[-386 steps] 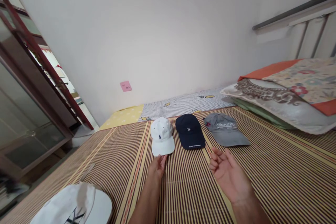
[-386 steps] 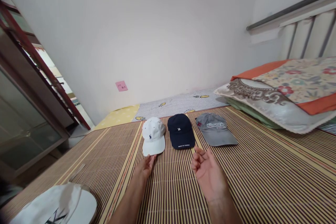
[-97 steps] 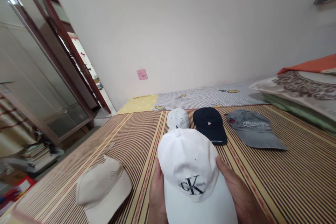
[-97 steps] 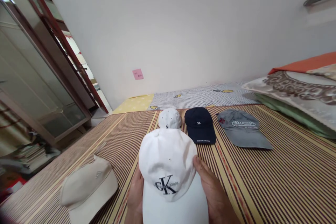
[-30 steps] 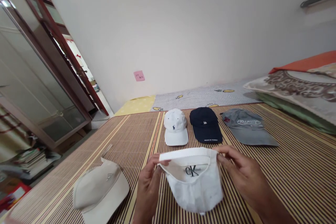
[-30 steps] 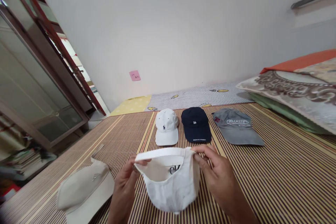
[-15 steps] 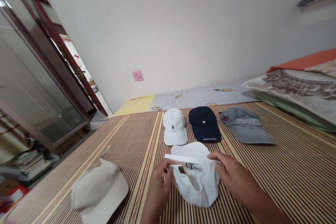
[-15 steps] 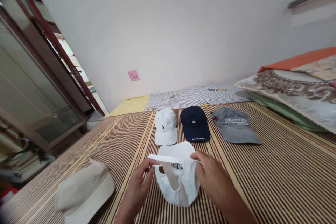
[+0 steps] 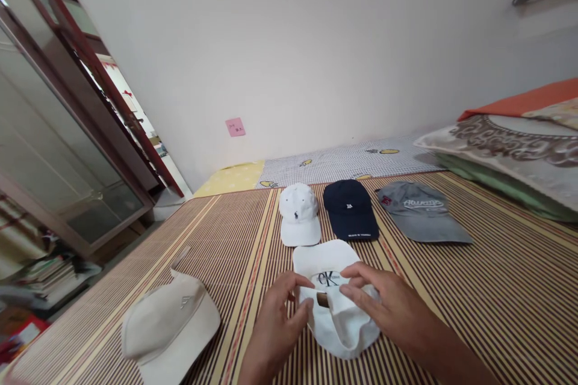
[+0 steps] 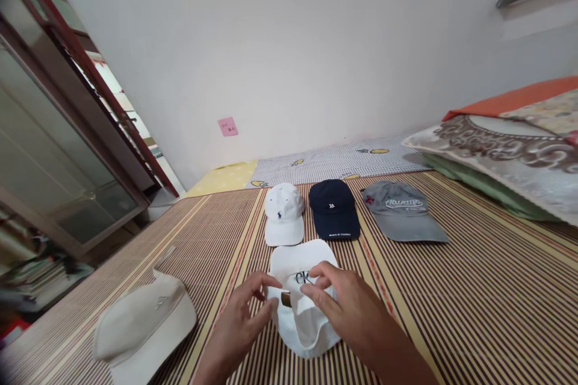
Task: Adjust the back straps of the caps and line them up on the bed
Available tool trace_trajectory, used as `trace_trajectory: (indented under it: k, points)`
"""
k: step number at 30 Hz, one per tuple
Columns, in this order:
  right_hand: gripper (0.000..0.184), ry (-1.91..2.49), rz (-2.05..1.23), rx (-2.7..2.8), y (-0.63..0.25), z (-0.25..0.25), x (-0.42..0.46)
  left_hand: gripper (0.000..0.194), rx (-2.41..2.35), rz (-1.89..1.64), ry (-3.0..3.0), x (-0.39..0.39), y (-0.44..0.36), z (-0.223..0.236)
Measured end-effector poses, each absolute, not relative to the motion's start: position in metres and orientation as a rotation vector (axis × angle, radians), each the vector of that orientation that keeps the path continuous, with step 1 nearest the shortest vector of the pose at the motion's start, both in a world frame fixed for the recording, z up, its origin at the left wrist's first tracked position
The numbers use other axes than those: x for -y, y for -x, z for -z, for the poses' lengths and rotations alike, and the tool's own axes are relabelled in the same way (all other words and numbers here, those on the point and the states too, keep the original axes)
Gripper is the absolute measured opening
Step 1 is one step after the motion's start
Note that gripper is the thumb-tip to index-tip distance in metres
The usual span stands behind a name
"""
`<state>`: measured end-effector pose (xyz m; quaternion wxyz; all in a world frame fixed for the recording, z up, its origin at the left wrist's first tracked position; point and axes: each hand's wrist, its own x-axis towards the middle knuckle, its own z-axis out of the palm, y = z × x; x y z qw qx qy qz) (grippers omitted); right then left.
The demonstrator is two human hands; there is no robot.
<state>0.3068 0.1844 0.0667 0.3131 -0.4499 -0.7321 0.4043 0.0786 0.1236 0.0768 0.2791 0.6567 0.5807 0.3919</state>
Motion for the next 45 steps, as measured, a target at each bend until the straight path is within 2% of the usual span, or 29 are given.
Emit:
trace_trajectory:
  k: [3, 7, 10, 13, 16, 18, 22, 26, 30, 36, 39, 45]
  points:
    - [0.037, 1.152, -1.067, 1.931, -0.308, -0.070, -0.184, 0.011, -1.555, -1.071, -1.781, -0.125, -0.079, -0.078]
    - [0.044, 1.166, -0.885, 1.705, -0.315, -0.067, -0.193, 0.016, -1.645, -1.294, -1.786, -0.124, -0.074, -0.076]
    - [0.047, 1.221, -0.791, 1.551, -0.323, -0.057, -0.203, 0.017, -1.647, -1.260, -1.811, -0.118, -0.073, -0.080]
    - [0.050, 1.214, -0.865, 1.607, -0.328, -0.053, -0.205, 0.020, -1.572, -1.105, -1.858, -0.112, -0.077, -0.086]
    - [0.054, 1.118, -1.073, 1.788, -0.325, -0.064, -0.196, 0.023, -1.551, -0.991, -1.846, -0.112, -0.082, -0.087]
    - [0.047, 1.085, -1.173, 1.883, -0.321, -0.076, -0.187, 0.018, -1.588, -0.955, -1.823, -0.114, -0.082, -0.085]
    - [0.019, 1.177, -1.205, 1.948, -0.318, -0.088, -0.181, 0.014, -1.671, -0.985, -1.781, -0.119, -0.077, -0.078]
    - [0.015, 1.146, -1.281, 1.947, -0.320, -0.081, -0.185, 0.017, -1.604, -1.078, -1.733, -0.122, -0.071, -0.074]
    - [0.022, 1.015, -1.312, 1.837, -0.322, -0.074, -0.189, 0.018, -1.627, -1.120, -1.663, -0.125, -0.067, -0.072]
    - [0.040, 1.118, -1.038, 1.426, -0.329, -0.053, -0.209, 0.021, -1.664, -1.131, -1.633, -0.126, -0.062, -0.070]
    - [0.045, 1.238, -0.942, 1.489, -0.330, -0.040, -0.217, 0.021, -1.644, -1.082, -1.641, -0.124, -0.062, -0.071]
    - [0.053, 1.250, -0.976, 1.656, -0.324, -0.029, -0.218, 0.022, -1.650, -0.951, -1.691, -0.121, -0.065, -0.075]
